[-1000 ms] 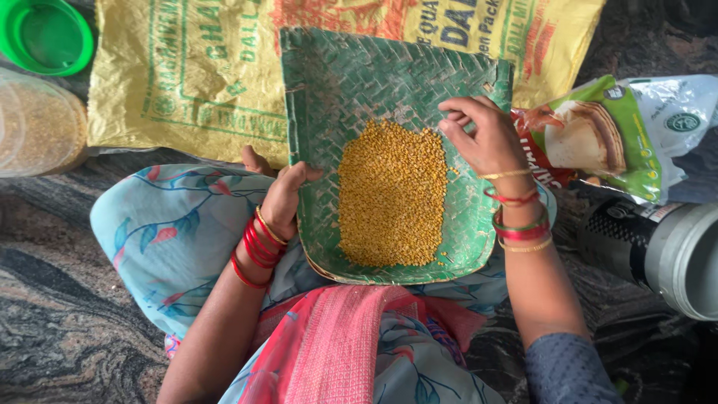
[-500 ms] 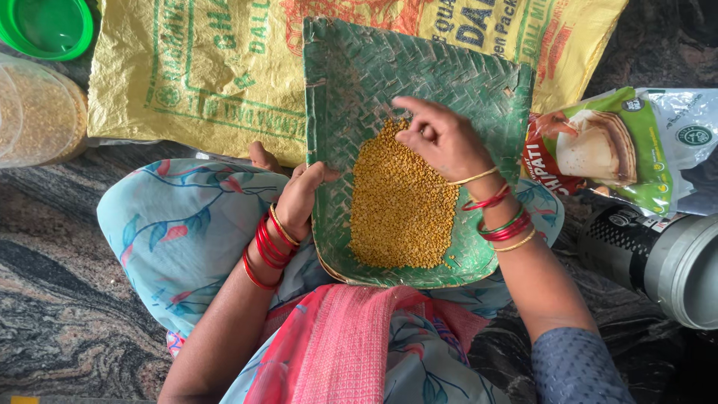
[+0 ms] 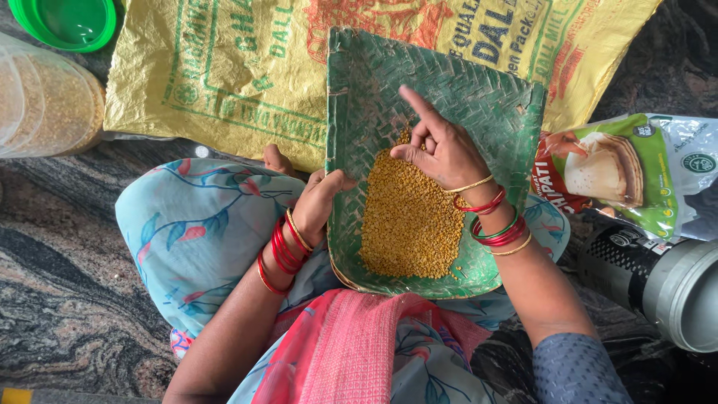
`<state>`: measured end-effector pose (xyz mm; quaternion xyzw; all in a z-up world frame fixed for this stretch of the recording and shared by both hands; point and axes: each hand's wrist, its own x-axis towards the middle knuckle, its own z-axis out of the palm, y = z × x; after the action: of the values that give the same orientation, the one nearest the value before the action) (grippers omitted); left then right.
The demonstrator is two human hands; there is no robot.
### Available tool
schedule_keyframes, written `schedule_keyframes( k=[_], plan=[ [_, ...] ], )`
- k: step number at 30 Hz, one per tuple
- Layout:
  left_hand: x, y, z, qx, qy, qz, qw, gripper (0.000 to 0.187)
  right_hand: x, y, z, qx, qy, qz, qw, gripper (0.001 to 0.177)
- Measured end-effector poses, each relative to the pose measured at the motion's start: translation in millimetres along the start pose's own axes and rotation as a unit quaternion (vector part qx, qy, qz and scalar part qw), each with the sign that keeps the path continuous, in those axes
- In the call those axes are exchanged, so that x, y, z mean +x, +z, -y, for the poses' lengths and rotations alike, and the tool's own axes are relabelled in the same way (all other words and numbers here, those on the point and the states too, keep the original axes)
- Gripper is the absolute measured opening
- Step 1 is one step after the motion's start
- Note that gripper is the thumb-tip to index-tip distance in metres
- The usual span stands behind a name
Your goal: The person sits on the floor and winnows yellow split peas using a green woven tray. They repeatedly toss the grains into the air to separate chaff and then pour the cleaned grains into a clear plastic container. The person also picks out debris by hand and transfers the remaining grains from a yellow sack into the tray.
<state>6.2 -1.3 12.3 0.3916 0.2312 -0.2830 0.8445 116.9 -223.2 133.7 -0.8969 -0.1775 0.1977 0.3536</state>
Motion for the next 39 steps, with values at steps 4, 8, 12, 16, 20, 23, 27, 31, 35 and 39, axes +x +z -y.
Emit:
schedule_keyframes(
  k=[4,8,12,16,20,23,27,31,35,39],
  plan=[
    [0,1,2,0.004,0.003,0.001,1.000,0.032,1,4,-9,-0.014,0.007,0.004,1.000,0.070],
    [0,0,2,0.019,-0.001,-0.019,1.000,0.032,3,-5,-32,-0.039,0.037,-0.020,0.998,0.055],
    [2,0,-1,0.044,0.030,-0.012,0.998,0.032,-9,-21,-55,0.053,0.021,-0.091,0.994,0.036],
    [1,4,-7,0.005,-0.003,-0.014,1.000,0.026,-29,-3,-43,-0.116,-0.043,-0.075,0.989,0.050],
    [-2,7,-10,-0.014,0.006,-0.019,1.000,0.022,-68,47,-2,-0.189,-0.033,0.070,0.979,0.078],
    [-4,6,-11,0.004,0.001,-0.036,0.999,0.020,-108,57,18,-0.204,-0.106,0.140,0.963,0.065],
    [-3,6,-10,0.012,0.004,-0.035,0.999,0.017,-144,29,22,-0.174,-0.157,0.223,0.946,0.042],
    [-1,8,-13,0.030,0.025,-0.035,0.999,0.019,-153,-20,14,-0.280,-0.087,0.188,0.938,0.029],
    [-3,10,-15,0.030,-0.006,-0.033,0.999,0.022,-168,-67,6,-0.221,-0.023,0.048,0.974,0.027],
    [-6,9,-20,0.040,0.007,-0.048,0.998,0.023,-180,-89,6,-0.194,0.063,0.003,0.979,0.029]
  ],
)
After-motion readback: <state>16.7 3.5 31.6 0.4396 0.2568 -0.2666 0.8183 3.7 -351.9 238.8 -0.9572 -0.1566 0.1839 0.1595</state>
